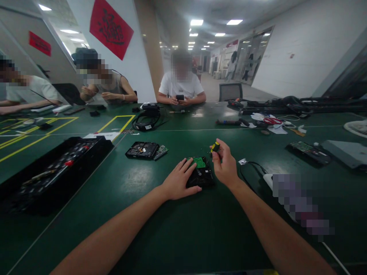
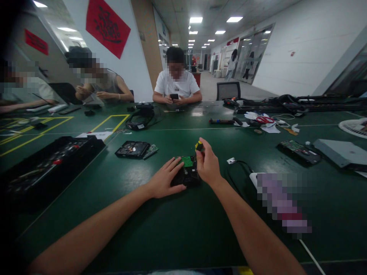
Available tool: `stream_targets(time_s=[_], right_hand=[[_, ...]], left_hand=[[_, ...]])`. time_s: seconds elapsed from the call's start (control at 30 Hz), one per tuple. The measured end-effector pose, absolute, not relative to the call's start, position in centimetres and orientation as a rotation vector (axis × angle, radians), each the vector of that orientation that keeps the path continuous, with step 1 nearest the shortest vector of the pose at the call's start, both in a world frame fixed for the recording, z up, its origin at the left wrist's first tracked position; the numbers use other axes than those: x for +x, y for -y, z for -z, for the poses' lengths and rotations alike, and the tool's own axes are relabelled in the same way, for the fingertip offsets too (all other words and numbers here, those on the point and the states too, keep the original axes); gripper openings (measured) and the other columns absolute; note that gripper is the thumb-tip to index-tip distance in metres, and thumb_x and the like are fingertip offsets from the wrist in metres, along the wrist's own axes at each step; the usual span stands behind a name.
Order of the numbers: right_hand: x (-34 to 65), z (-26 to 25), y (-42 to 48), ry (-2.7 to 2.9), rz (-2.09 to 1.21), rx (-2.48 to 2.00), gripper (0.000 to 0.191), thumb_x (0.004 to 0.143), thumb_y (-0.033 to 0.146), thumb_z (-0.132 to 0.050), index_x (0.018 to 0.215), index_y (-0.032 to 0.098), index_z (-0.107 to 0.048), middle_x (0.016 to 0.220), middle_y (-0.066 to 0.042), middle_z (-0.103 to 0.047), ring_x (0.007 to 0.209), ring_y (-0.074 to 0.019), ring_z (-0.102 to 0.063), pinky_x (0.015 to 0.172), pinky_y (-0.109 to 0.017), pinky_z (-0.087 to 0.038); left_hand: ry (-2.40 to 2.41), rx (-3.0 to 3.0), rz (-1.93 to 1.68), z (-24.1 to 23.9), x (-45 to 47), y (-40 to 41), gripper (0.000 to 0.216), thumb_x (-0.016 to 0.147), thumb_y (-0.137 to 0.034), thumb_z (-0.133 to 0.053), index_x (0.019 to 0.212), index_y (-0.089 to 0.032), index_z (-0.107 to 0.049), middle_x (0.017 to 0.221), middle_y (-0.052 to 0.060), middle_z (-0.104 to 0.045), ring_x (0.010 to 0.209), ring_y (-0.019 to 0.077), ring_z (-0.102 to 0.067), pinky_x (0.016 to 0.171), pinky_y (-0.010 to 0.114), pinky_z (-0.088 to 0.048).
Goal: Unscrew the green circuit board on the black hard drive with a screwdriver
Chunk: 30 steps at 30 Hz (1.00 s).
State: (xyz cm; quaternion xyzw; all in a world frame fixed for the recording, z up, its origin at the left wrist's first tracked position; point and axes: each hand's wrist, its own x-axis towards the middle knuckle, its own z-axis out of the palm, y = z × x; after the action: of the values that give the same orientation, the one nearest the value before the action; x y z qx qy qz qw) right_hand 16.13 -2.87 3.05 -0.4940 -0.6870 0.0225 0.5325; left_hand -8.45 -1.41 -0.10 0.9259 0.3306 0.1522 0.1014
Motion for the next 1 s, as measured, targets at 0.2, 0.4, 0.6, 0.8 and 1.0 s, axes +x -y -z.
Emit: stream_targets(time_s=[0.2,0.4,0.6,0.8,1.0], right_hand=[[16.05,-3.66,2.94,1.629,0.093,-1.194,0.047,0.098,0.039,-0.063,0.141,0.025,-0.05,0.115,-0.009,-0.064,0.079,-0.0196,-0.064,0.081,-0.042,-0.059],[15.79,-3.73,3.11,1.634,0.174,-1.211,0.051,0.099,0.037,-0.062,0.147,0.027,-0.047,0.109,-0.008,-0.066,0.084,-0.0223,-0.065,0.082,-0.043,-0.059],[15.58,-3.14,3.12,1.684,0.244,-1.181,0.05,0.101,0.035,-0.058,0.149,0.027,-0.046,0.113,-0.01,-0.068,0.087,-0.0232,-0.068,0.082,-0.044,-0.061],[15.41,-3.24,3.26,1.688,0.24,-1.176,0.049,0.101,0.033,-0.058,0.149,0.027,-0.045,0.111,-0.009,-0.066,0.087,-0.0217,-0.066,0.08,-0.041,-0.06],[15.67,-3.74,3.36,1.69,0.312,-1.206,0.051,0.098,0.041,-0.063,0.145,0.026,-0.049,0.099,-0.006,-0.064,0.08,-0.0208,-0.062,0.076,-0.039,-0.058]], left_hand=[[-0.971,2.732,-0.44,0.08,-8.5,1.39,0.103,0.086,-0.082,-0.054,0.164,-0.021,-0.024,0.172,0.014,-0.018,0.158,0.0411,-0.013,0.125,0.06,-0.025],[-0.961,2.728,-0.46,0.16,-8.48,1.37,0.103,0.086,-0.081,-0.054,0.164,-0.021,-0.025,0.172,0.014,-0.018,0.158,0.0408,-0.013,0.125,0.061,-0.025],[-0.948,2.727,-0.487,0.27,-8.49,1.39,0.102,0.086,-0.08,-0.056,0.164,-0.023,-0.025,0.171,0.014,-0.019,0.158,0.0409,-0.014,0.125,0.061,-0.026],[-0.952,2.733,-0.477,0.34,-8.53,1.39,0.102,0.086,-0.08,-0.056,0.164,-0.022,-0.026,0.171,0.015,-0.02,0.158,0.0411,-0.015,0.125,0.061,-0.026],[-0.953,2.735,-0.482,0.15,-8.46,1.45,0.102,0.086,-0.08,-0.056,0.164,-0.021,-0.027,0.171,0.015,-0.02,0.158,0.0404,-0.015,0.125,0.06,-0.025]])
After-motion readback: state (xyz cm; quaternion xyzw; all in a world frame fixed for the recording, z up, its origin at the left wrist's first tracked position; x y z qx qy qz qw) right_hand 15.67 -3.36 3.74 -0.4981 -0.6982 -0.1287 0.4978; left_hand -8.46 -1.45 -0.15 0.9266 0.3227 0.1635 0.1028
